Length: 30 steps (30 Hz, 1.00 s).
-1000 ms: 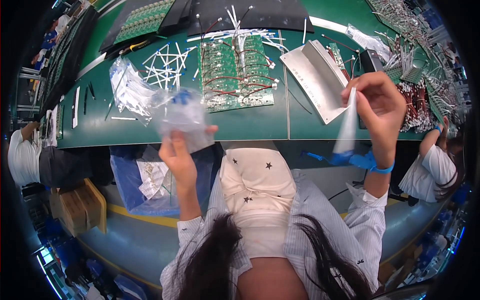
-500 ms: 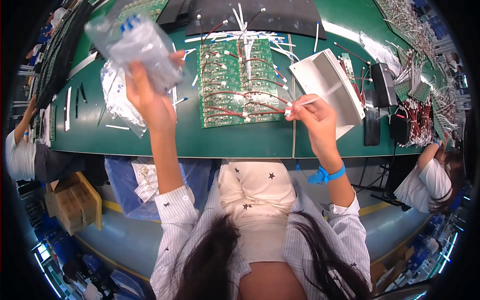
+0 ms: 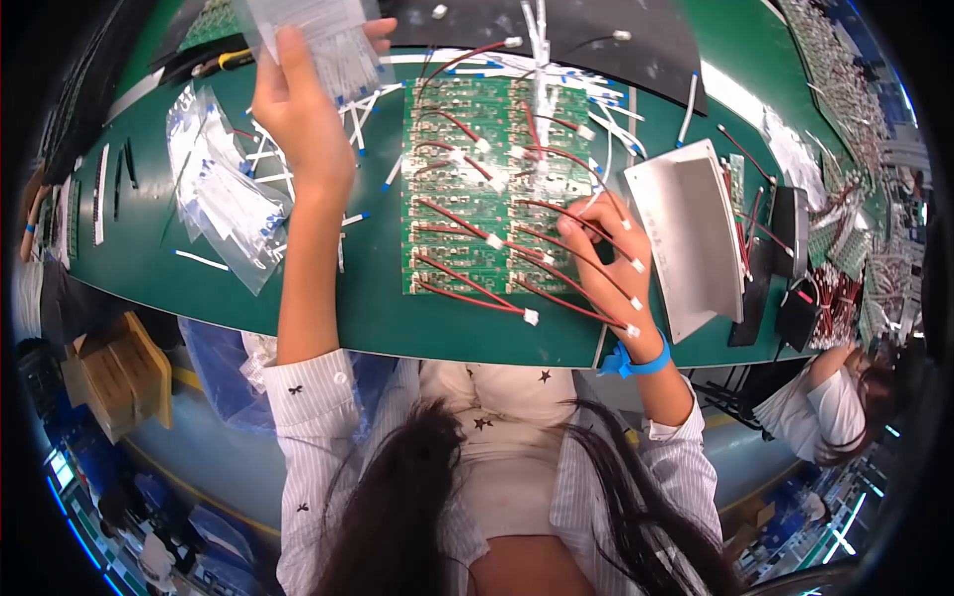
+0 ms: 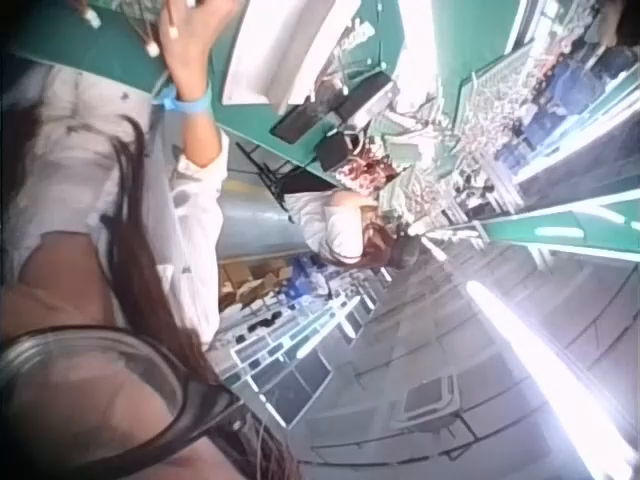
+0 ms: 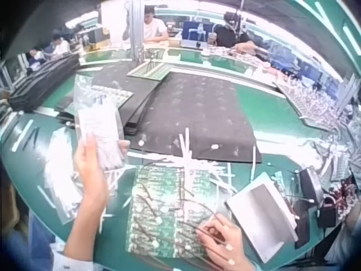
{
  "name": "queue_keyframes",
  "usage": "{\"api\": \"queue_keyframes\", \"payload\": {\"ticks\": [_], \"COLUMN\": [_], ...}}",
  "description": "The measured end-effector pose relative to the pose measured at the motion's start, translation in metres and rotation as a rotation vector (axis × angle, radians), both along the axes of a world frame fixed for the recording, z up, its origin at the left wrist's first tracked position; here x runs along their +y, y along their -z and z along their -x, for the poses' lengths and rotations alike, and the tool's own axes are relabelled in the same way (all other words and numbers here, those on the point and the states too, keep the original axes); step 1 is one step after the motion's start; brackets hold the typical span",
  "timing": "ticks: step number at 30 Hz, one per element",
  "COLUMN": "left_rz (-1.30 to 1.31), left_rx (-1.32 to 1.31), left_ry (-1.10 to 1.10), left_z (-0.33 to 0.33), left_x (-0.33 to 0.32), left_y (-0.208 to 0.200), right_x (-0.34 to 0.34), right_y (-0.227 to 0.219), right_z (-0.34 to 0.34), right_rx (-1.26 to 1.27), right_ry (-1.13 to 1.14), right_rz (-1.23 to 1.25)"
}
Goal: The person attaches small plastic connectors to wires connected to a printed circuit board by hand.
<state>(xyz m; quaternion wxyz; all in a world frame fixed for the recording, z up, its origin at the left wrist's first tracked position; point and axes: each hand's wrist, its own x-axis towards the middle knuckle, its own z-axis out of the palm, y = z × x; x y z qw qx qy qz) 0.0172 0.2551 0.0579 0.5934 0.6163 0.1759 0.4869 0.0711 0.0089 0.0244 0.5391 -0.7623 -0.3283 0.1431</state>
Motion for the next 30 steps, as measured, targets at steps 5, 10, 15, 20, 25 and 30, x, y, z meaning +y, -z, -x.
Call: {"api": "queue_keyframes", "payload": {"ticks": [5,10,15,20,25,30], "left_rz": [-0.019,-0.021,0.010,-0.012,-0.009,-0.029], "left_rx": [0.067,0.091,0.110,0.118,0.123,0.126], "left_ry": [-0.008,-0.107,-0.133,-0.097,-0.095,-0.127], "left_z": [0.003,0.002,0.002,0.004,0.001,-0.001], "left_x": [-0.006,-0.015,-0.020,-0.017,-0.016,-0.014], "left_y": [0.002,0.002,0.001,0.006,0.007,0.007], "right_x": [0.012,0.023,0.024,0.013,0.003,0.001], "right_y": [-0.006,-0.007,0.003,-0.004,0.001,0.006], "right_z": [-0.011,-0.009,-0.010,-0.001,0.006,0.009], "right_rx": [-0.089,-0.174,-0.259,-0.130,-0.110,-0.055], "right_ry": [-0.018,0.027,0.015,0.078,0.071,0.062], "right_rz": [0.096,0.175,0.040,0.099,0.110,0.068]}}
